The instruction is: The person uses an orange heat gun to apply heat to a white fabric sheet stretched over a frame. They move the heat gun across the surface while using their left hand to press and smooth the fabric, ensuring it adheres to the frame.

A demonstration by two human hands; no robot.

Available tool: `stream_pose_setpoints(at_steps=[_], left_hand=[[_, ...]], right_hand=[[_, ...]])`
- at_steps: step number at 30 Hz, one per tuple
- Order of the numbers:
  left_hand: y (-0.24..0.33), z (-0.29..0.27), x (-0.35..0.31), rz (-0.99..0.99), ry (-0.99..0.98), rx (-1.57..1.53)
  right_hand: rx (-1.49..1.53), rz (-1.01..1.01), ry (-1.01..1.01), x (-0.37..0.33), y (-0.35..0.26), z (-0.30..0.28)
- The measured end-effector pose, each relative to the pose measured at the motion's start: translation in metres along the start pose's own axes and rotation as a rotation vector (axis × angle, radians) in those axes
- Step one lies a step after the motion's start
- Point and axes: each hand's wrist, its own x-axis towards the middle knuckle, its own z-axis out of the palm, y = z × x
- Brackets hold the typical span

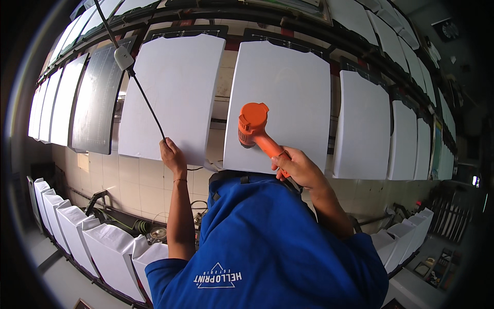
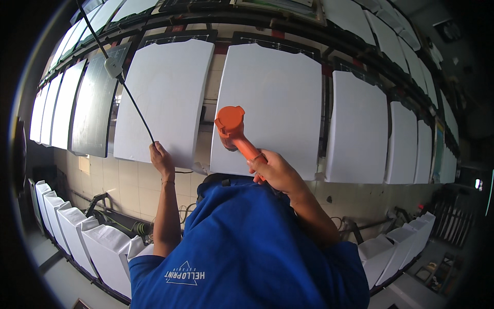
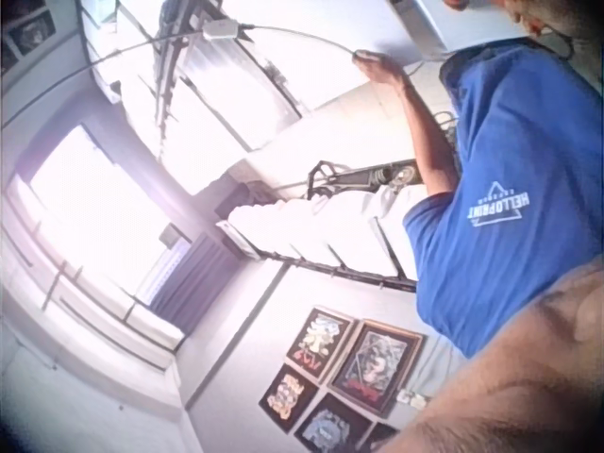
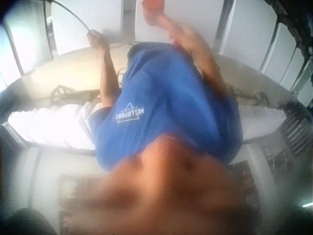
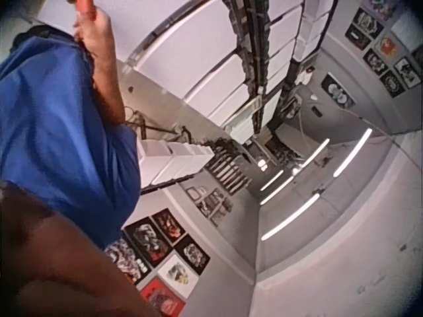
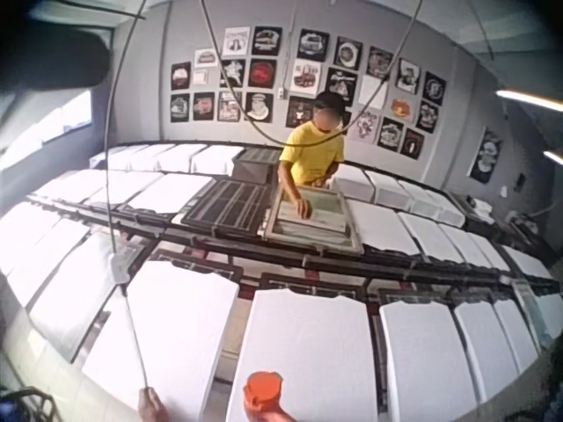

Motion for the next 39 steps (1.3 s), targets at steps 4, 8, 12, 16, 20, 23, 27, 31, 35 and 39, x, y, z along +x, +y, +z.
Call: stream_pose_setpoints(at_steps=[4, 8, 12, 16, 20, 23, 27, 31, 35, 39], left_hand=[[0.007, 0.009, -0.007, -0.015, 0.001, 0.169], [0.011, 0.012, -0.012, 0.006, 0.030, 0.258], [0.008, 0.013, -0.013, 0.015, 0.037, 0.265], [0.006, 0.016, -0.012, 0.010, 0.033, 0.246], [0.002, 0.018, -0.010, -0.027, 0.033, 0.278], [0.002, 0.017, -0.011, -0.041, 0.043, 0.261], [0.009, 0.016, -0.013, -0.039, 0.047, 0.257], [0.009, 0.015, -0.011, -0.042, 0.040, 0.267], [0.007, 0.017, -0.012, -0.030, 0.053, 0.276], [0.007, 0.018, -0.011, -0.024, 0.057, 0.286]], right_hand=[[-0.012, -0.063, 0.086, 0.007, -0.003, -0.009], [-0.031, -0.073, 0.094, 0.008, 0.004, -0.017], [-0.020, 0.041, -0.043, -0.013, 0.006, -0.027], [-0.011, -0.003, -0.033, -0.017, 0.009, -0.028], [-0.046, -0.074, 0.065, -0.004, 0.013, -0.031], [-0.027, -0.021, 0.034, -0.010, 0.009, -0.035], [-0.027, 0.061, -0.036, -0.025, 0.005, -0.046], [-0.059, -0.037, 0.056, -0.018, 0.017, -0.049], [-0.036, 0.017, -0.001, -0.028, 0.012, -0.051], [0.000, 0.037, -0.015, -0.033, 0.011, -0.054]])
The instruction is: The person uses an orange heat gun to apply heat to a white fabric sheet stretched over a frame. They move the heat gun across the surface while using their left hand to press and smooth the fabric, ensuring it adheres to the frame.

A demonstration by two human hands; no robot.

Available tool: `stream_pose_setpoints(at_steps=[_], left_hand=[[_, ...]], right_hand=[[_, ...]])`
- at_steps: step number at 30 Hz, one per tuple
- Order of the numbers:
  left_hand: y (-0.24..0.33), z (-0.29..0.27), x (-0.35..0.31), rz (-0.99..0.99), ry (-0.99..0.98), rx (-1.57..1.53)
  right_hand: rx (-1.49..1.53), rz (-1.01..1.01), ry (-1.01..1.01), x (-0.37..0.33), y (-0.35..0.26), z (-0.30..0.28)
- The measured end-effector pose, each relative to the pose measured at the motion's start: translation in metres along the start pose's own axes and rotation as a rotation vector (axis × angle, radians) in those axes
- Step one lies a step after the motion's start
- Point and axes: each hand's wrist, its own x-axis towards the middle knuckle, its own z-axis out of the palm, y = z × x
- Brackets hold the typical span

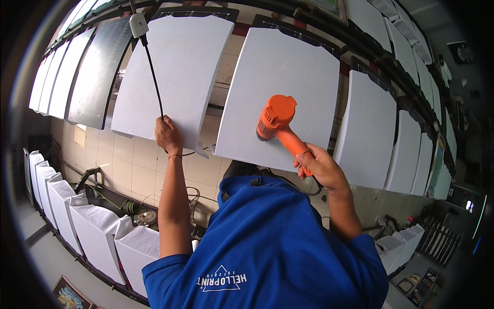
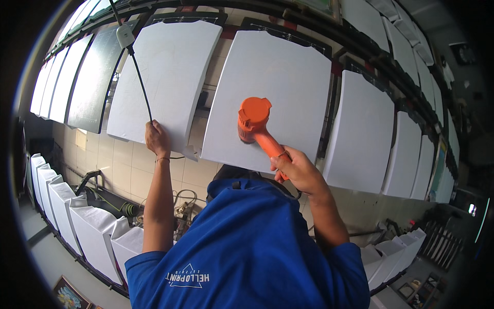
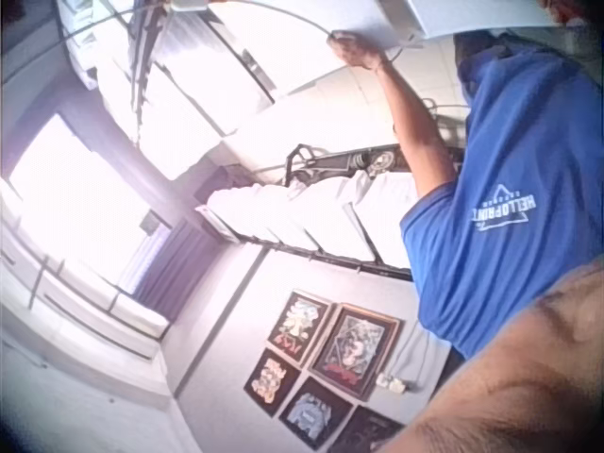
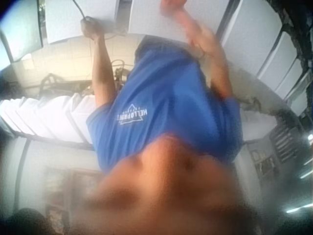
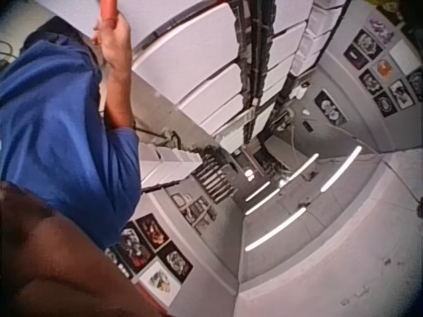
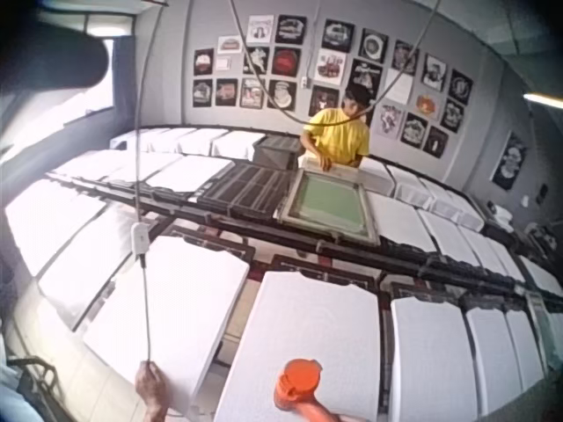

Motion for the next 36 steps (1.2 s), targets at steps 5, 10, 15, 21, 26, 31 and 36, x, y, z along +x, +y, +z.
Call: stream_pose_setpoints(at_steps=[5, 10, 15, 21, 26, 31, 36], left_hand=[[0.001, 0.000, 0.000, -0.015, -0.002, -0.001], [0.004, -0.001, 0.001, -0.032, -0.036, 0.017], [0.001, -0.001, 0.000, -0.024, -0.036, 0.005], [0.005, -0.002, -0.001, -0.019, -0.032, 0.011], [0.002, 0.001, 0.000, -0.006, -0.023, 0.039], [0.004, -0.002, 0.000, -0.019, -0.042, 0.029], [0.004, -0.001, -0.002, -0.019, -0.024, 0.029]], right_hand=[[-0.037, -0.016, 0.067, -0.001, 0.006, -0.005], [-0.042, -0.034, 0.078, -0.004, 0.000, -0.017], [-0.011, -0.145, 0.194, 0.024, 0.002, -0.020], [0.035, -0.018, 0.107, -0.009, 0.009, -0.028], [0.047, -0.011, 0.114, -0.025, 0.010, -0.023], [0.016, -0.116, 0.251, 0.000, 0.017, -0.025], [0.026, -0.056, 0.171, -0.024, 0.019, -0.033]])
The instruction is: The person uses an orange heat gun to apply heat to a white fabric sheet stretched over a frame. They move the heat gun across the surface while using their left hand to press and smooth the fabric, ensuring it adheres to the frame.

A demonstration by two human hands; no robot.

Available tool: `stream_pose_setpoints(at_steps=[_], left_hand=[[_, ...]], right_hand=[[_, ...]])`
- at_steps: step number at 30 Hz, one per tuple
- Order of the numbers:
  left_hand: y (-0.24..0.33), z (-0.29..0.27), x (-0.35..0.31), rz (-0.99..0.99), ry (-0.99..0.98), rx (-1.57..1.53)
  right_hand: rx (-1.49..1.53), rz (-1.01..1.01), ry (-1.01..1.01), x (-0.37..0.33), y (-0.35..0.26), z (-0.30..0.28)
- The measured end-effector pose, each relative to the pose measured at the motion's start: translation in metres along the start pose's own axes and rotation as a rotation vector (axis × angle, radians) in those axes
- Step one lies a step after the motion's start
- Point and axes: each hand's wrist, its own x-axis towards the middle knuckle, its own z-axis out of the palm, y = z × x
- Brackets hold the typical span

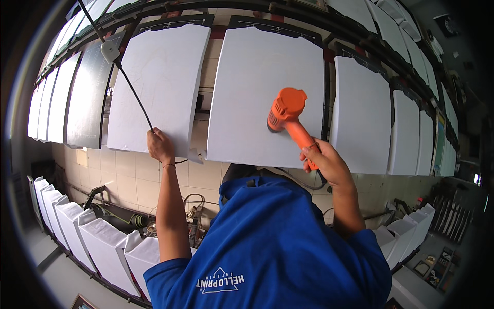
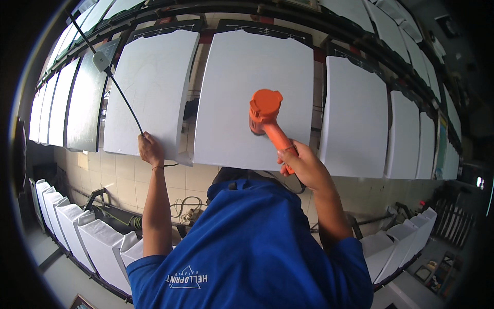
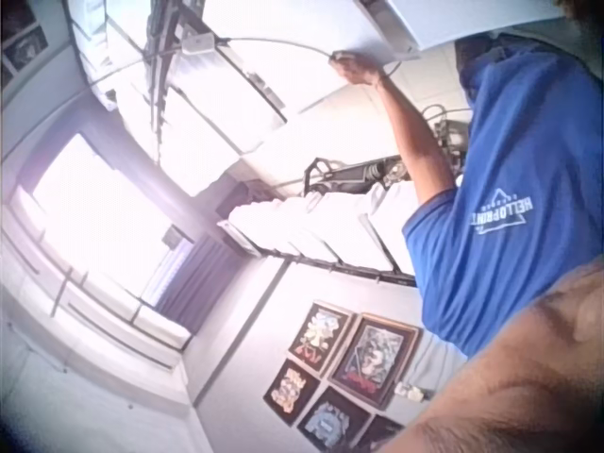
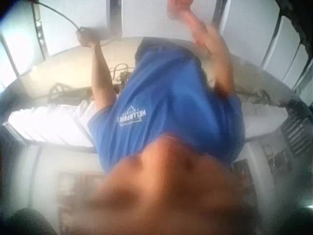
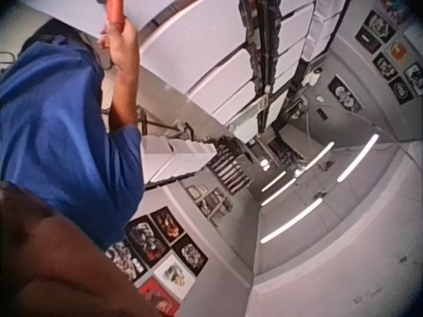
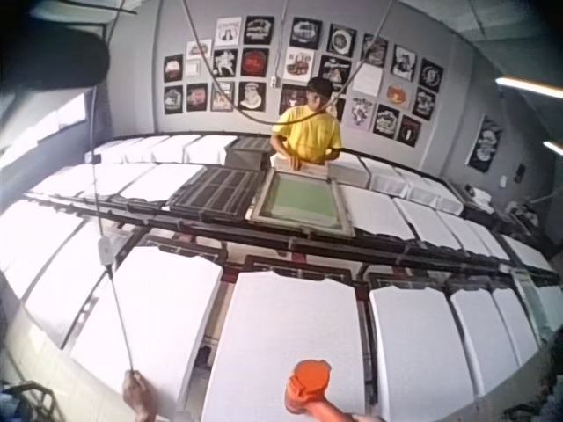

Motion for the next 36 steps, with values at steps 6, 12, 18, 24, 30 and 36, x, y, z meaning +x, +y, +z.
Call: stream_pose_setpoints(at_steps=[6, 12, 18, 24, 30, 36], left_hand=[[-0.001, 0.003, -0.001, 0.019, 0.003, -0.002], [-0.001, -0.004, -0.001, -0.003, -0.054, -0.010], [0.018, -0.012, -0.040, 0.334, 0.187, 0.072], [0.081, 0.005, -0.110, 0.772, -0.375, -0.086], [0.134, 0.041, -0.105, 0.896, -0.502, 0.030], [0.154, 0.066, -0.095, 0.972, -0.490, 0.053]], right_hand=[[0.010, 0.043, -0.009, -0.012, -0.005, -0.006], [0.034, -0.102, 0.120, 0.021, 0.002, -0.003], [0.102, 0.074, 0.074, -0.022, 0.001, -0.007], [0.116, -0.009, 0.125, -0.016, 0.019, -0.002], [0.157, -0.072, 0.229, -0.006, 0.016, 0.001], [0.148, -0.008, 0.265, -0.032, 0.018, -0.001]])
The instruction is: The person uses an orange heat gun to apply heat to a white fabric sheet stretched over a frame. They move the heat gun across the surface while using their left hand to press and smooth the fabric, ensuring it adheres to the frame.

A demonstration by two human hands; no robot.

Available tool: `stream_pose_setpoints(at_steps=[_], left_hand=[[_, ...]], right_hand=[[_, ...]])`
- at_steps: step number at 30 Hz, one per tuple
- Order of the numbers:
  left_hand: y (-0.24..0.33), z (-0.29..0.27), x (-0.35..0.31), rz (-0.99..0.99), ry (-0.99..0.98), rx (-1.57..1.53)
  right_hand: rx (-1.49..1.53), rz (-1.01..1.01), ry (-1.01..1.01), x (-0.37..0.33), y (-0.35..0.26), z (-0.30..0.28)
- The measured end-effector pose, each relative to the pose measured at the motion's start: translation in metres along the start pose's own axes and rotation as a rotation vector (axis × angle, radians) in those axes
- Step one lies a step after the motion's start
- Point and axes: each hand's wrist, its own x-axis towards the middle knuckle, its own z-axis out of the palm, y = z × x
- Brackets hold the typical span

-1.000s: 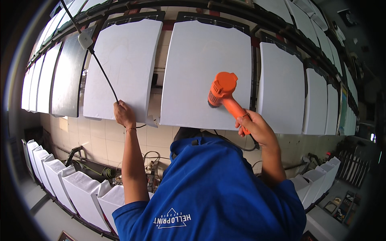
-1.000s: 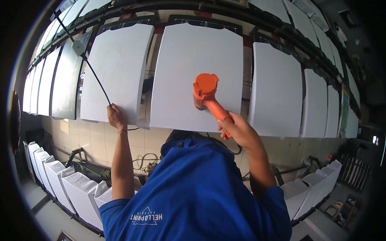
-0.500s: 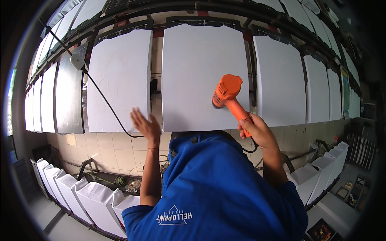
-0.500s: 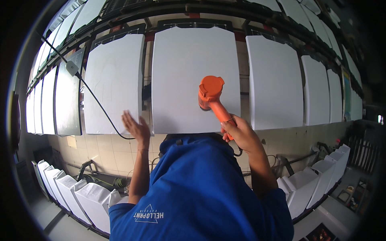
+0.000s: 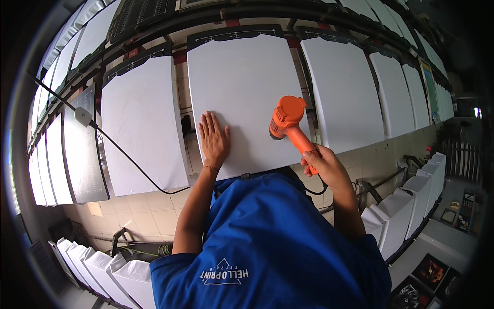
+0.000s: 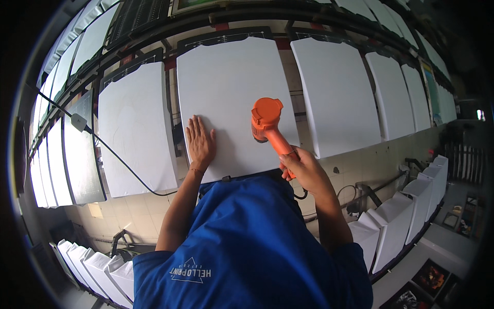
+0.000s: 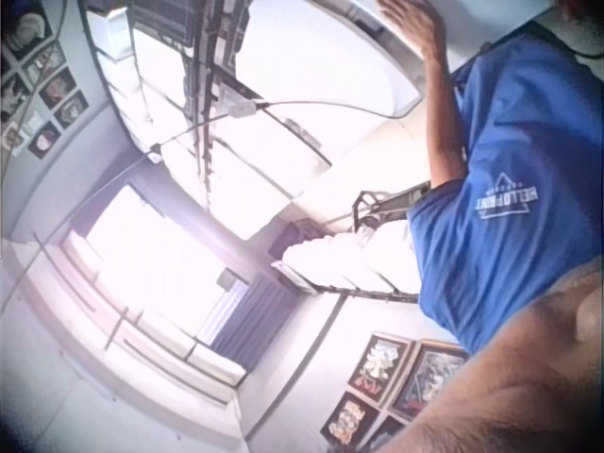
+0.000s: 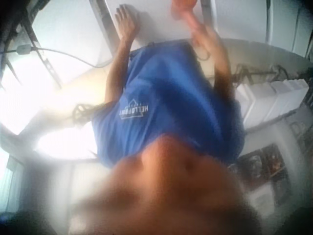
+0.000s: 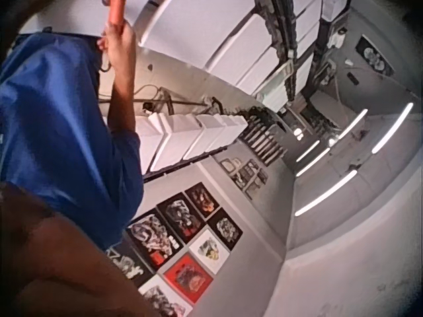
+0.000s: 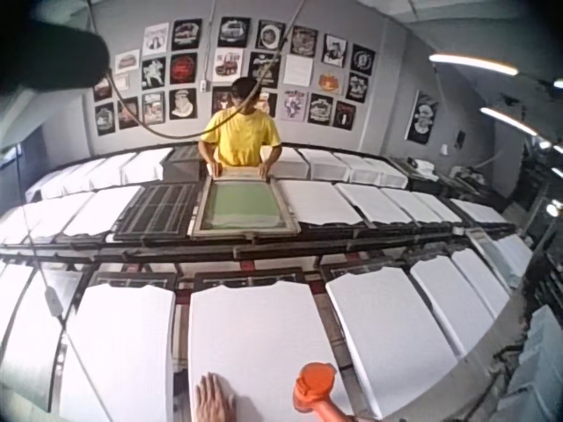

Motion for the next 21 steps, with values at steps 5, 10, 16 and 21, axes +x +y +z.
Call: stream_pose_setpoints(at_steps=[5, 10, 16, 21], left_hand=[[-0.001, 0.004, 0.010, 0.105, -0.044, -0.038], [0.006, -0.003, -0.010, 0.238, -0.172, -0.099], [0.000, -0.014, -0.009, 0.365, -0.284, -0.096], [-0.012, 0.003, 0.061, 0.304, -0.161, -0.042]], right_hand=[[0.051, 0.030, 0.092, -0.014, 0.004, 0.002], [0.111, -0.021, 0.081, 0.008, -0.004, 0.010], [0.106, -0.116, 0.136, 0.049, -0.010, 0.017], [0.092, -0.009, 0.145, 0.019, -0.008, 0.010]])
